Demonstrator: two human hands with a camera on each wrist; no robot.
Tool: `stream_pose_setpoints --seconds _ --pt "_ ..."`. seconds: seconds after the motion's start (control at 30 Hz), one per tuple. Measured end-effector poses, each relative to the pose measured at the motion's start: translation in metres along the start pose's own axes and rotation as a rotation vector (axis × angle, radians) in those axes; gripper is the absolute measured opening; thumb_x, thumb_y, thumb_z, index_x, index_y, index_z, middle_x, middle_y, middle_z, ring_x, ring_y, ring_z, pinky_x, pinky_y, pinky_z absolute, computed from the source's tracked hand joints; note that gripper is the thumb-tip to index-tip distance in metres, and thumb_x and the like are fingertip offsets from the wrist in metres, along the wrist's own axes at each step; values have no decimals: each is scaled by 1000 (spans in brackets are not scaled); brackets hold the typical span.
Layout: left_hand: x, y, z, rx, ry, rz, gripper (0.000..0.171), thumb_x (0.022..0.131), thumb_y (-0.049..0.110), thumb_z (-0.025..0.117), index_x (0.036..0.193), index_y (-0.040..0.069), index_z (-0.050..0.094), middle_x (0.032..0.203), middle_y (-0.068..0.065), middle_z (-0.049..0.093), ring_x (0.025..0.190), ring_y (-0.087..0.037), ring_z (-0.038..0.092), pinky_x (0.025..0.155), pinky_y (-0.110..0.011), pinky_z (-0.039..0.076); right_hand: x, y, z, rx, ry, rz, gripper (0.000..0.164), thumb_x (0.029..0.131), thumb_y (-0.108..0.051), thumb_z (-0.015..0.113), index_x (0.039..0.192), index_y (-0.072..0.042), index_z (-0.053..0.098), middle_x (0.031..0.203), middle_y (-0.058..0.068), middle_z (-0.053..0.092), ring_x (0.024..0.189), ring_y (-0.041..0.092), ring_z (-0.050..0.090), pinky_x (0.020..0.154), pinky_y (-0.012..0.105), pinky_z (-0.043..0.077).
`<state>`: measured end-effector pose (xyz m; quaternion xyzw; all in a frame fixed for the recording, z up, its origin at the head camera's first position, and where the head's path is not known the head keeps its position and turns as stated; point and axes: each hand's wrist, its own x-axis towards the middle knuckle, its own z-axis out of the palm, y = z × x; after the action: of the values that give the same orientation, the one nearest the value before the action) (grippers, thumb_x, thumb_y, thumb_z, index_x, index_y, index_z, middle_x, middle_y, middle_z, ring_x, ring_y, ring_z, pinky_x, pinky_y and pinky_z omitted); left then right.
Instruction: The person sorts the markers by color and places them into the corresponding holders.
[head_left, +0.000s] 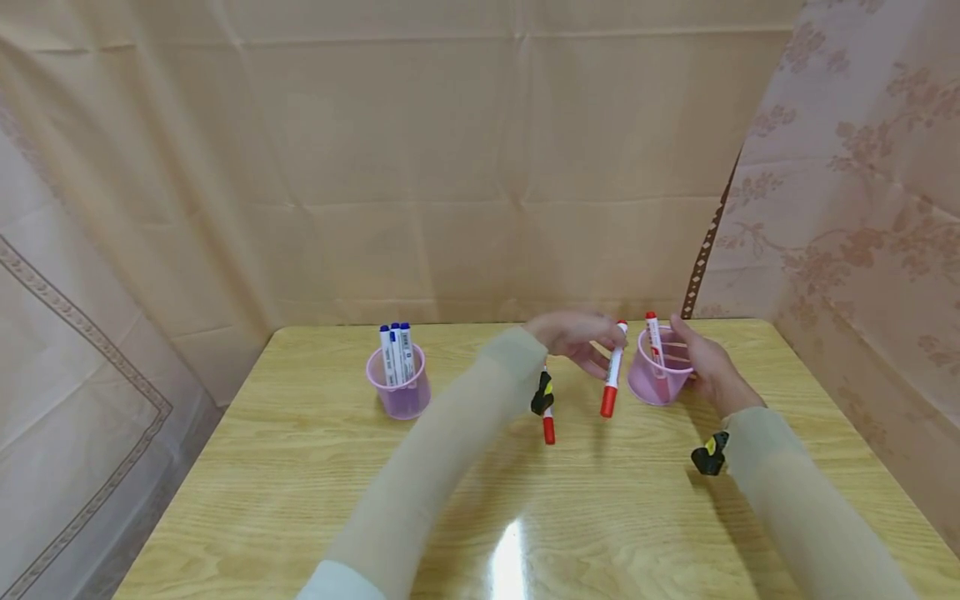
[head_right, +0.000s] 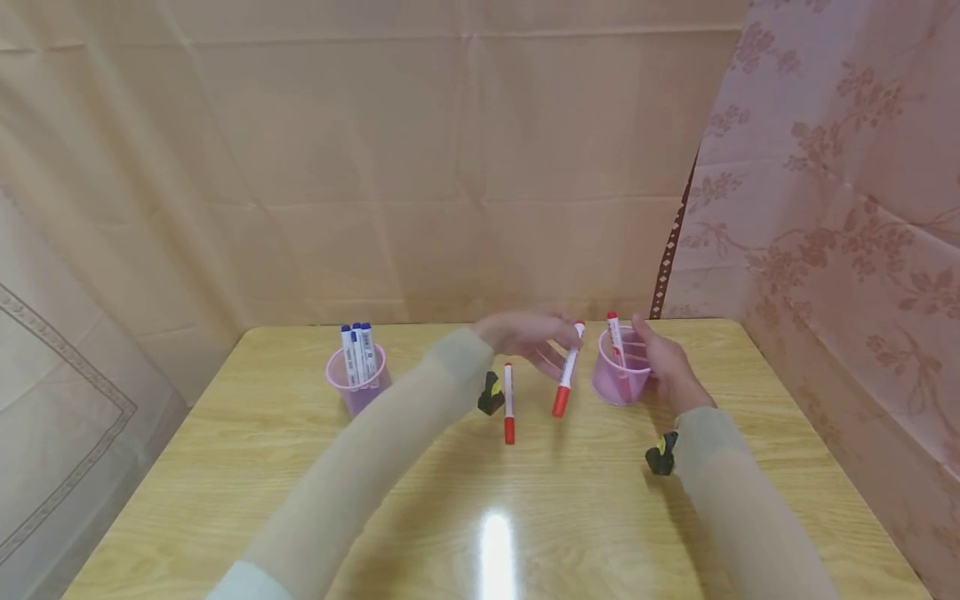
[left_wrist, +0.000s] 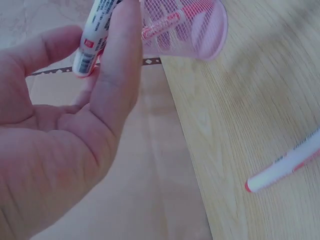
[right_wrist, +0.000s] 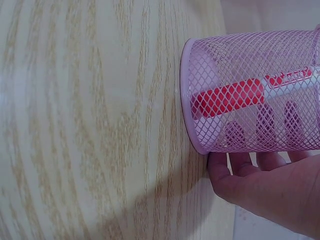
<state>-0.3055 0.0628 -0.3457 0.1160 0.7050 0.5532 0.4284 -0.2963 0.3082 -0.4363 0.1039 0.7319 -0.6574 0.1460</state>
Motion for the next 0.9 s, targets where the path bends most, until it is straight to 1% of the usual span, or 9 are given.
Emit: stream_pose_setpoints --seconds 0.17,0.33,0.4,0.53,0.6,0.67,0.73,0.83,0.9 --pt "5 5 5 -39 42 88 5 103 8 53 106 4 51 110 -17 56 80 -31 67 70 -37 62 -1 0 -1 -4 6 5 107 89 -81 36 160 -2 21 165 22 18 150 42 22 120 56 23" --pt "10 6 10 -110 119 177 17 107 15 50 113 0 54 129 -28 54 82 -32 67 79 -43 61 -2 1 -2 -6 9 5 106 90 -81 36 160 -3 22 165 22 18 149 42 22 120 56 23" --pt "11 6 11 -144 151 204 18 108 18 49 113 1 52 127 -28 56 83 -32 67 80 -44 61 -2 2 -2 -4 12 6 106 89 -81 37 159 -2 23 165 22 18 149 42 23 120 55 23" --pt "13 7 13 -192 194 257 17 108 20 49 116 5 48 105 -16 58 80 -30 67 80 -45 61 -2 2 -1 3 17 8 106 89 -81 37 159 -2 23 165 22 19 149 42 23 120 55 23" --pt "13 7 13 -210 204 278 17 108 21 49 117 6 48 101 -13 58 79 -29 67 81 -46 61 -2 1 -1 -1 21 9 107 89 -81 37 160 -2 23 165 22 19 149 42 23 120 55 23" --pt "13 8 13 -227 209 293 17 108 21 50 117 6 48 102 -14 58 79 -27 67 83 -47 60 -3 1 -1 -4 25 12 107 88 -82 37 160 -3 23 165 22 19 149 41 23 120 55 23" --pt "13 8 14 -245 214 306 19 108 21 50 118 6 48 108 -17 60 79 -25 66 84 -47 60 -2 1 -1 -9 25 12 108 88 -82 37 160 -3 23 165 22 19 149 41 23 120 55 23" --pt "15 8 15 -274 215 327 21 108 20 50 120 3 51 110 -18 61 80 -24 65 82 -46 61 -1 1 -1 -9 17 13 107 88 -81 37 160 -4 22 165 22 19 149 41 23 120 55 23" --pt "17 8 16 -297 218 340 20 108 20 49 118 3 52 119 -24 60 81 -24 64 83 -47 60 -1 1 -2 -4 12 8 104 91 -79 36 160 -3 22 165 22 19 149 41 23 120 55 23"
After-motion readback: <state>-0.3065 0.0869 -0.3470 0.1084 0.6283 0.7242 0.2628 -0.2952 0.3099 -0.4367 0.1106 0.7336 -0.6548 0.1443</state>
